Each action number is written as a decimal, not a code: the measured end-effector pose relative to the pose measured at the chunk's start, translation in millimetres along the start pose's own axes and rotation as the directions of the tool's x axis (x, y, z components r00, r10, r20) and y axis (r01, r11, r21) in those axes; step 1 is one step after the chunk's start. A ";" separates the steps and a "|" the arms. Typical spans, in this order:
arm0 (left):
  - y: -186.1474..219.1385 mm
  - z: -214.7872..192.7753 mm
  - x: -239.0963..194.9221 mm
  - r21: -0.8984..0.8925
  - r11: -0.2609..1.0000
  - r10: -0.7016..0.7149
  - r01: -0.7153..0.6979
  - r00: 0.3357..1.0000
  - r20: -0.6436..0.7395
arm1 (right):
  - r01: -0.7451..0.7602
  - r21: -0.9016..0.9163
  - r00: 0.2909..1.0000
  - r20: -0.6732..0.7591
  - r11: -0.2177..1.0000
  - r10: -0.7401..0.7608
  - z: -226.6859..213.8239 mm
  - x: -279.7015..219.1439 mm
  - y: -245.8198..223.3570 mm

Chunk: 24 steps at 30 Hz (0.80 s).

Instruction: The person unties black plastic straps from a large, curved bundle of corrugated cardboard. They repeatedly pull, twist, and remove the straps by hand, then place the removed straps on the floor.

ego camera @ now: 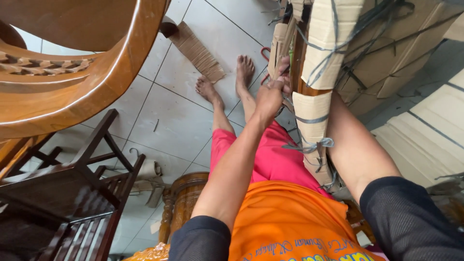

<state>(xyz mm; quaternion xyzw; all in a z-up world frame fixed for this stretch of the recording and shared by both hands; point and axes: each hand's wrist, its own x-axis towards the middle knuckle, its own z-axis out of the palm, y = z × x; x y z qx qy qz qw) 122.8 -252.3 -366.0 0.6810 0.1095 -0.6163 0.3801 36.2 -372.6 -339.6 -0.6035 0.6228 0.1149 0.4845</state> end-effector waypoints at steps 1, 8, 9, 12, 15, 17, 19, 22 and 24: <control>7.7 -7.7 -2.5 -0.015 1.000 0.025 -0.025 1.000 -0.002 | -0.008 0.041 1.000 -0.016 0.999 0.008 1.5 1.1 -7.9; 55.7 -40.9 -91.5 0.011 1.000 -0.004 0.003 0.999 0.044 | 0.013 0.265 0.993 -0.116 0.964 0.019 -20.8 -32.0 -39.3; 64.7 -44.4 -108.8 -0.025 0.999 -0.023 0.024 0.999 0.041 | 0.116 0.407 0.988 -0.138 0.906 -0.064 -24.1 -29.1 -20.4; 78.9 -48.3 -145.6 -0.046 0.999 -0.024 0.025 0.999 0.036 | 0.365 0.442 0.926 -0.265 0.819 -0.269 -48.4 -75.7 -17.4; 70.2 -44.5 -148.1 -0.050 0.998 0.035 -0.033 0.998 0.047 | 0.654 0.164 0.743 -0.317 0.738 -0.589 -75.3 -138.1 -53.9; 66.0 -43.9 -150.6 -0.051 0.996 0.081 -0.078 0.995 0.063 | 0.781 0.004 0.602 -0.268 0.624 -0.752 -73.4 -159.7 -63.1; 71.6 -40.8 -159.5 0.036 0.982 0.180 -0.185 0.978 0.105 | 0.792 -0.331 0.512 -0.098 0.513 -0.853 -58.0 -159.8 -55.1; 75.0 -38.9 -166.2 0.167 0.939 0.285 -0.301 0.952 0.116 | 0.806 -0.430 0.382 -0.146 0.406 -0.912 -52.2 -150.4 -57.0; 91.2 -44.0 -181.6 0.261 0.897 0.335 -0.357 0.934 0.126 | 0.799 -0.460 0.353 -0.164 0.388 -0.921 -52.1 -150.2 -58.1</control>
